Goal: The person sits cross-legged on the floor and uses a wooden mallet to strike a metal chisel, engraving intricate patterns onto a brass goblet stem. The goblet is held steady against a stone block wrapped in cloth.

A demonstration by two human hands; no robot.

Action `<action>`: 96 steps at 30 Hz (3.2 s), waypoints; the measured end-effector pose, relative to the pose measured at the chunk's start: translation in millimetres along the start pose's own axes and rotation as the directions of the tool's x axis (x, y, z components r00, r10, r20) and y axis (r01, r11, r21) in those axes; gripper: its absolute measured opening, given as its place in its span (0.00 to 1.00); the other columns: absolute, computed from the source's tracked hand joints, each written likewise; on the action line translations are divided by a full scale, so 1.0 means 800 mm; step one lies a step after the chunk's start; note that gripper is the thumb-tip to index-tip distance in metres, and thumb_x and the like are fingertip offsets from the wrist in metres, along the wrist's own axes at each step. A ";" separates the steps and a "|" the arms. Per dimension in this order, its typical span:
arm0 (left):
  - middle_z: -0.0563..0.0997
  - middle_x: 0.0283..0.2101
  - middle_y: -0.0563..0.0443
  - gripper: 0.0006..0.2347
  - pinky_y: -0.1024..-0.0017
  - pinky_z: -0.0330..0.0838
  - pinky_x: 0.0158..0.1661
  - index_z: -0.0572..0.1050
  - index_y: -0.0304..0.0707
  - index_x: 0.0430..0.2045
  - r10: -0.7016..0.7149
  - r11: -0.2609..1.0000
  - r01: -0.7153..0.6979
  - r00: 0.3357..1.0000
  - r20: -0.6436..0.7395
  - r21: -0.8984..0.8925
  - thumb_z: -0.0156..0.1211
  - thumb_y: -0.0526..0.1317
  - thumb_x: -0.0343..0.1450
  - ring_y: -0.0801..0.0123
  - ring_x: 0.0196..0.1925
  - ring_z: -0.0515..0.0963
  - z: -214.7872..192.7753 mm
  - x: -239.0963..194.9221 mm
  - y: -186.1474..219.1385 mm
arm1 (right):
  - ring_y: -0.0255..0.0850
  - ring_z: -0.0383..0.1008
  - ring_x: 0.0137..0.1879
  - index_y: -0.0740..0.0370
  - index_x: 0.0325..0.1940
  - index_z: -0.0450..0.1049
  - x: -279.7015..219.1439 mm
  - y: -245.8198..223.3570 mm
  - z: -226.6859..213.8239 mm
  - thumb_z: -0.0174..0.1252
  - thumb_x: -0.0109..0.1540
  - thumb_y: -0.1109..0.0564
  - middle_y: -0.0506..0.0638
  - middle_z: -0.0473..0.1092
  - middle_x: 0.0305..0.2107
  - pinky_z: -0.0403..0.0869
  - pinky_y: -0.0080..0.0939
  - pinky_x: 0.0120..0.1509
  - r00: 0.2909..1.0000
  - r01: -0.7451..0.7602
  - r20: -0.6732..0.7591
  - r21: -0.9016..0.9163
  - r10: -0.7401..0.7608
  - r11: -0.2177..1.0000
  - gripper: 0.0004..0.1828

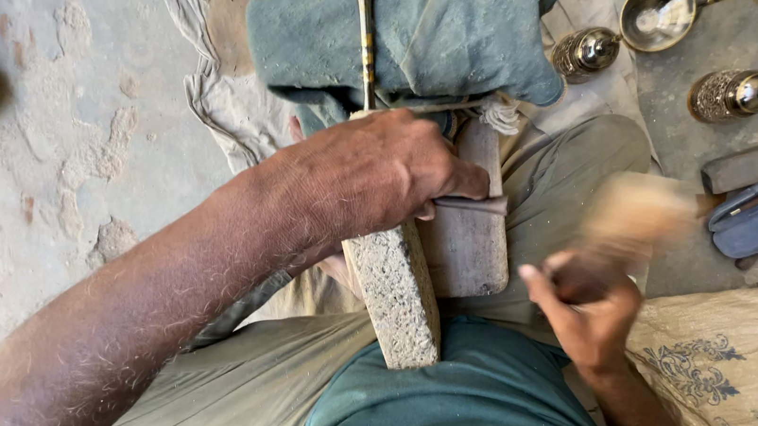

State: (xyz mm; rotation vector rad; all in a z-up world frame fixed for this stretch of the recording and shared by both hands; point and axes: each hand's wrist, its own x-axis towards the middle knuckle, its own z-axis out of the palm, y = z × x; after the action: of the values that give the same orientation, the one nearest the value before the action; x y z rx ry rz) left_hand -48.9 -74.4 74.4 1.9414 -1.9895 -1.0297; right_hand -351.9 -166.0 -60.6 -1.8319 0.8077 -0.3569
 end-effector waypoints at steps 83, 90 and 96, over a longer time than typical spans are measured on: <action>0.87 0.30 0.50 0.20 0.64 0.81 0.35 0.77 0.40 0.51 0.052 0.988 -0.088 0.961 -0.273 -0.124 0.71 0.36 0.64 0.66 0.33 0.87 -0.009 -0.009 -0.052 | 0.33 0.78 0.44 0.67 0.53 0.71 0.110 -0.039 -0.044 0.62 0.55 0.74 0.49 0.75 0.39 0.77 0.34 0.51 0.963 0.215 0.196 -0.159 -0.183 0.963 0.22; 0.84 0.23 0.48 0.18 0.60 0.78 0.31 0.71 0.38 0.53 -0.032 0.985 -0.012 0.967 -0.254 -0.171 0.67 0.38 0.70 0.65 0.29 0.86 -0.008 -0.022 -0.052 | 0.33 0.77 0.47 0.65 0.52 0.71 0.115 -0.039 -0.043 0.64 0.61 0.74 0.49 0.75 0.41 0.80 0.35 0.55 0.982 0.168 0.057 0.176 -0.180 0.970 0.18; 0.83 0.22 0.46 0.22 0.58 0.75 0.29 0.69 0.38 0.57 -0.027 0.985 -0.014 0.972 -0.233 -0.174 0.69 0.39 0.70 0.61 0.27 0.86 -0.012 -0.019 -0.056 | 0.33 0.76 0.47 0.66 0.56 0.71 0.130 -0.038 -0.050 0.63 0.58 0.73 0.49 0.74 0.42 0.78 0.35 0.54 0.985 0.094 0.136 0.104 -0.108 0.990 0.23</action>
State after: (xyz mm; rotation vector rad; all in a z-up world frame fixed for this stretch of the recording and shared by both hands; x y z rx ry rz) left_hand -5.4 -59.6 60.8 1.8798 -1.7078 -0.8948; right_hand -288.9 -257.5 -30.1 -1.7888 0.5907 -0.3214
